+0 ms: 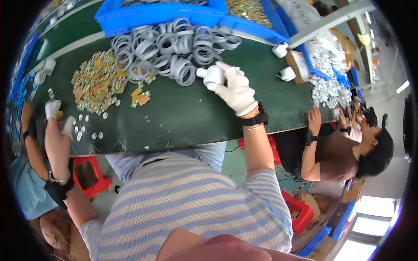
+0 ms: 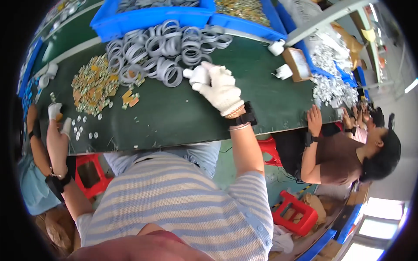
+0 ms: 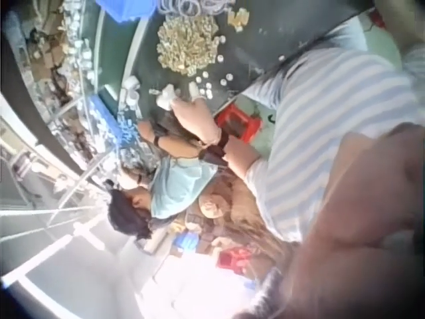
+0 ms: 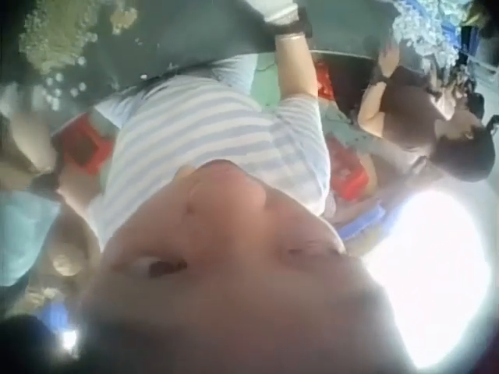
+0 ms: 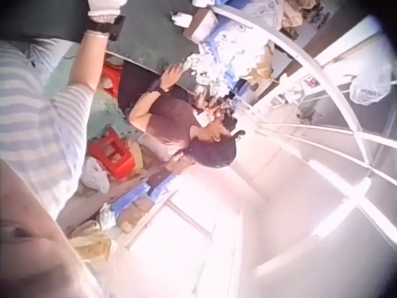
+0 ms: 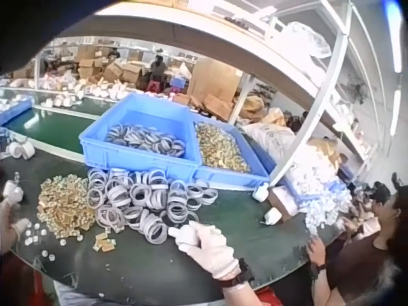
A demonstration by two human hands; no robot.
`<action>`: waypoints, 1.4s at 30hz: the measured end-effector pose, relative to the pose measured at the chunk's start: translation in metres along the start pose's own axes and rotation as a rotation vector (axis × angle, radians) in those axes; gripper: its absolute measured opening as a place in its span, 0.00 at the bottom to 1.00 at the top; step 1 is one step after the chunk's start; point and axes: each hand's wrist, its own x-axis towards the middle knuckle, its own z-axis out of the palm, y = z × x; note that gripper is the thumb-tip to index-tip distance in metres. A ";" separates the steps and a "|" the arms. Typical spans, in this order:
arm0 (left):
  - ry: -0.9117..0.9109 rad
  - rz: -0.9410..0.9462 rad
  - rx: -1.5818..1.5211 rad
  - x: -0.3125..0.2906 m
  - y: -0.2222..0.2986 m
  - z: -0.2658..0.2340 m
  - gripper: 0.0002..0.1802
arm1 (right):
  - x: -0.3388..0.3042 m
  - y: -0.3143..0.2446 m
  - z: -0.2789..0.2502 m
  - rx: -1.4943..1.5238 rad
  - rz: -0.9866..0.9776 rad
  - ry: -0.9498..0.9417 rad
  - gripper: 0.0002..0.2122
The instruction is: Assembling small white plastic components with gold-colored metal pins at a factory workbench.
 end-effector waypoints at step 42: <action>-0.584 0.312 -1.247 -0.074 0.117 0.069 0.45 | -0.020 -0.119 0.004 -0.110 -0.361 -0.065 0.13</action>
